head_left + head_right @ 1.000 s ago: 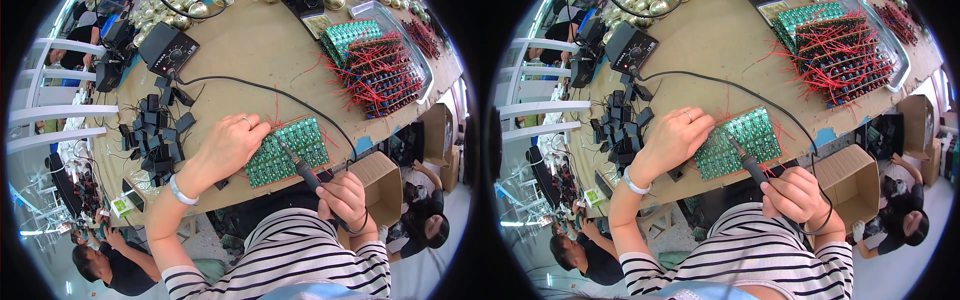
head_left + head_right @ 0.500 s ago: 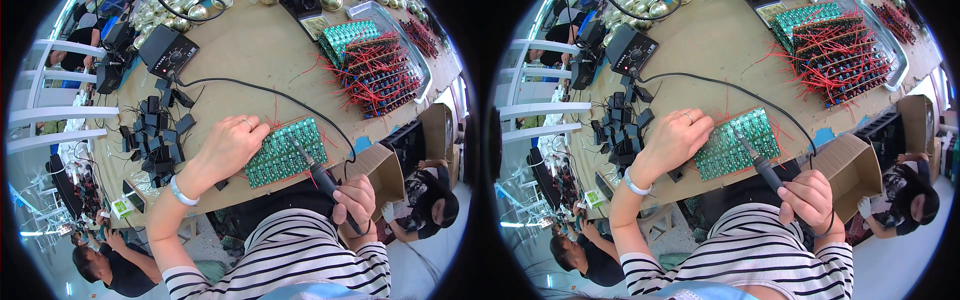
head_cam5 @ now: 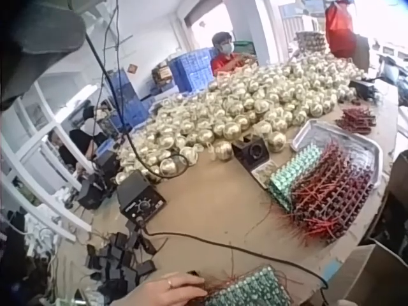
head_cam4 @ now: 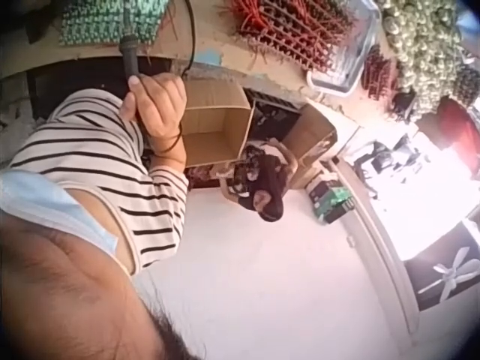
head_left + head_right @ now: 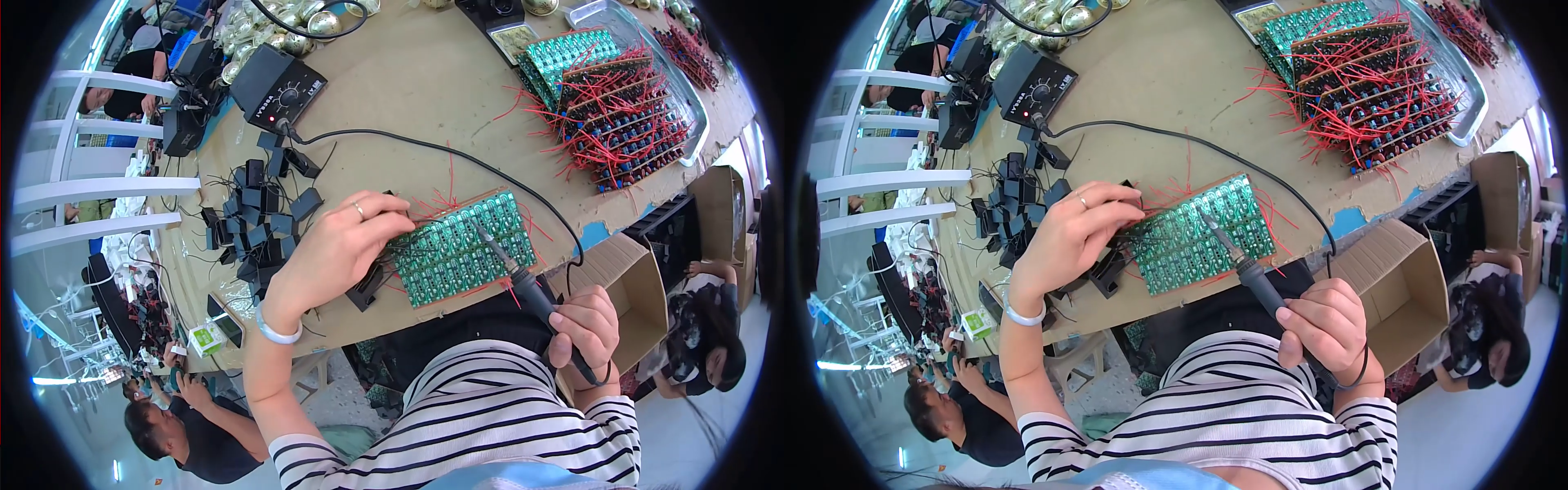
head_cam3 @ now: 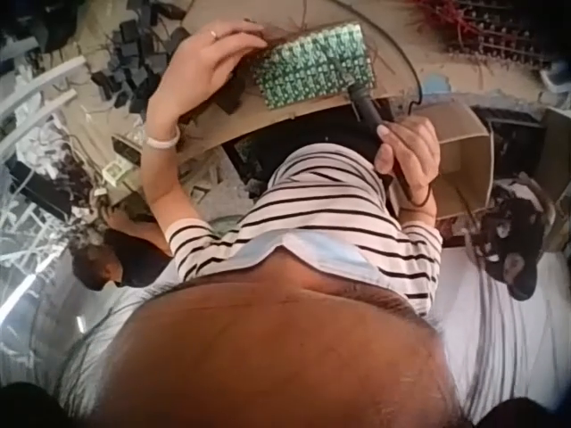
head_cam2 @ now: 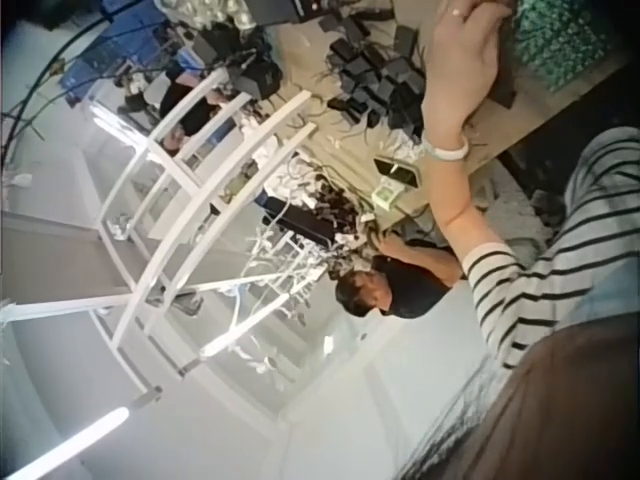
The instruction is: Soldering small components and wires onto a green circuit board at a factory workbench.
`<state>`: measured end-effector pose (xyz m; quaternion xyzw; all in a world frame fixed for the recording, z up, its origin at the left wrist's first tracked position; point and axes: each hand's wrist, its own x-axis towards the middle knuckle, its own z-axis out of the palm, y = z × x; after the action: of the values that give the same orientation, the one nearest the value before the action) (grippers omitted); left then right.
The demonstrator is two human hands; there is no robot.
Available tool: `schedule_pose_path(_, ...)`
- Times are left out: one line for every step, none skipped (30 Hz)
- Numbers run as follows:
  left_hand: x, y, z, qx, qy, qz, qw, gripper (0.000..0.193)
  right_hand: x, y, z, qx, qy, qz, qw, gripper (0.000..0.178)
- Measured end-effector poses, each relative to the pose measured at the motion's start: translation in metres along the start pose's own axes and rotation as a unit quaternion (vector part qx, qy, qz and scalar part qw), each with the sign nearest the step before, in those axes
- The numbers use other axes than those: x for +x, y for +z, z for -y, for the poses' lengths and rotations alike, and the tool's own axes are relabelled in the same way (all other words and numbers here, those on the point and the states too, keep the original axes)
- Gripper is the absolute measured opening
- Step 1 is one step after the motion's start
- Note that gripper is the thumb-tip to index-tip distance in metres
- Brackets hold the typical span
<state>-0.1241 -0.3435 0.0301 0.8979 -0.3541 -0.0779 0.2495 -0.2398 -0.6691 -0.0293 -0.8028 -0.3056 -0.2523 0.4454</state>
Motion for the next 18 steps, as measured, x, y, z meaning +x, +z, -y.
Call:
schedule_pose_path(-0.004,-0.002,-0.001,-0.006,0.013,0.003,1.000,0.027,0.000,0.001,-0.001,0.001,-0.001,-0.002,1.000,0.013)
schedule_pose_path(-0.006,-0.003,-0.002,-0.013,0.026,0.006,1.000,0.030,0.000,0.002,-0.001,0.002,-0.002,-0.004,1.000,0.013)
schedule_pose_path(-0.006,-0.003,-0.003,-0.012,0.024,0.005,1.000,0.030,0.001,0.002,-0.001,0.003,-0.003,-0.004,1.000,0.013)
schedule_pose_path(-0.005,-0.002,-0.004,0.011,0.023,0.020,0.999,0.030,0.002,0.002,-0.001,0.005,-0.004,0.000,1.000,0.013)
schedule_pose_path(-0.005,-0.002,-0.006,0.034,0.023,0.034,0.999,0.030,0.003,0.002,-0.001,0.006,-0.006,0.004,1.000,0.012)
schedule_pose_path(-0.004,-0.002,-0.006,0.040,0.015,0.044,0.998,0.025,0.003,0.002,0.000,0.006,-0.007,0.004,1.000,0.012)
schedule_pose_path(-0.003,-0.003,-0.005,0.041,0.015,0.043,0.998,0.025,0.004,0.002,0.001,0.009,-0.008,0.002,1.000,0.012)
schedule_pose_path(-0.001,-0.004,-0.003,0.049,0.027,0.048,0.997,0.022,0.003,0.001,0.002,0.011,-0.010,0.000,1.000,0.012)
schedule_pose_path(0.002,-0.004,-0.002,0.056,0.039,0.053,0.996,0.019,0.003,0.001,0.003,0.010,-0.010,0.000,1.000,0.012)
schedule_pose_path(0.005,-0.003,-0.003,0.055,0.041,0.053,0.996,0.019,0.002,0.000,0.004,0.011,-0.008,-0.002,1.000,0.012)
schedule_pose_path(0.009,0.000,-0.005,0.009,0.052,0.009,0.999,0.015,0.002,-0.001,0.005,0.011,-0.006,-0.003,1.000,0.012)
schedule_pose_path(0.011,0.002,-0.006,-0.038,0.060,-0.034,0.997,0.012,0.000,-0.002,0.005,0.011,-0.004,-0.003,1.000,0.012)
schedule_pose_path(0.011,0.004,-0.006,-0.039,0.060,-0.032,0.997,0.012,-0.001,-0.002,0.005,0.018,0.002,-0.006,1.000,0.012)
schedule_pose_path(0.010,0.007,-0.007,-0.152,0.013,-0.078,0.985,0.010,-0.003,-0.002,0.005,0.025,0.009,-0.010,1.000,0.012)
schedule_pose_path(0.008,0.010,-0.008,-0.264,-0.033,-0.123,0.956,0.009,-0.003,-0.003,0.006,0.024,0.010,-0.009,1.000,0.012)
schedule_pose_path(0.006,0.014,-0.009,-0.266,-0.051,-0.099,0.957,0.009,-0.004,-0.004,0.007,0.029,0.017,-0.008,0.999,0.012)
schedule_pose_path(0.006,0.015,-0.013,-0.268,-0.052,-0.099,0.957,0.009,-0.005,-0.004,0.007,0.034,0.024,-0.006,0.999,0.012)
schedule_pose_path(0.009,0.016,-0.017,-0.196,-0.022,-0.072,0.978,0.010,-0.005,-0.004,0.007,0.034,0.024,-0.005,0.999,0.012)
